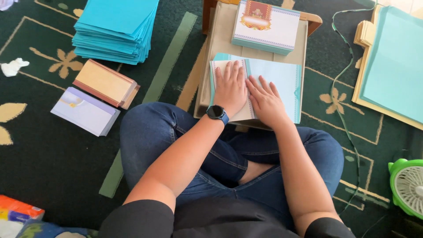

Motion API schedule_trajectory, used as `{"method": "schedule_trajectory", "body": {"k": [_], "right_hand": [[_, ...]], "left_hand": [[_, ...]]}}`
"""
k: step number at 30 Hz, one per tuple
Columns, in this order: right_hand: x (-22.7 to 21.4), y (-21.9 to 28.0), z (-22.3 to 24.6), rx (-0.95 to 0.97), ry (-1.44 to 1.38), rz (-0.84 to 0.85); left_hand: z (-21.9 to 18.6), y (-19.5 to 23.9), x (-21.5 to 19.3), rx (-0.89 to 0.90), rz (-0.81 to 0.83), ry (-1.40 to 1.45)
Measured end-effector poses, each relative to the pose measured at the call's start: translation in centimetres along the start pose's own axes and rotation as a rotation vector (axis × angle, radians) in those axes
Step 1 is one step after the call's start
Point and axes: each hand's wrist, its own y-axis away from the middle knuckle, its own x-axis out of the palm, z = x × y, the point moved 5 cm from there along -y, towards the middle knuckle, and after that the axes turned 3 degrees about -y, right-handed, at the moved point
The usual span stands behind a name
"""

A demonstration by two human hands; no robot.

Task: The person sits on the floor and assembles small books by placing a cover sheet over a stack of pages on a wooden stand. They smooth the cover, fold the edges, and press the book closed before stacking it with others.

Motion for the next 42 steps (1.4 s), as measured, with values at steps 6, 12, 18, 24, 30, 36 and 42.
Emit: {"method": "schedule_trajectory", "body": {"k": [6,12,18,24,30,36,42], "right_hand": [[1.6,-1.5,-2.1,0.079,-0.047,0.145],[-0.4,3.1,0.3,0.038,0.034,0.211],[1.2,-1.6,-1.8,0.043,0.093,0.266],[1.5,-6.0,-1.9,0.046,0.176,0.205],[1.2,-0.5,-0.3,0.048,0.165,0.251],[1.3,-2.0,-1.1,0.015,0.15,0.277],[1.1,-7.1,-1.9,0.005,0.178,0.184]], "left_hand": [[0.9,0.5,0.6,0.001,0.125,0.003],[2.2,0.4,-0.3,-0.193,0.231,-0.074],[1.8,0.5,-0.1,-0.205,0.307,-0.078],[1.9,0.4,-0.3,-0.227,0.292,-0.064],[2.0,0.4,-0.2,-0.234,0.311,-0.073],[1.8,0.4,0.1,-0.244,0.319,-0.087],[1.5,-0.1,1.9,-0.262,0.293,-0.084]]}}
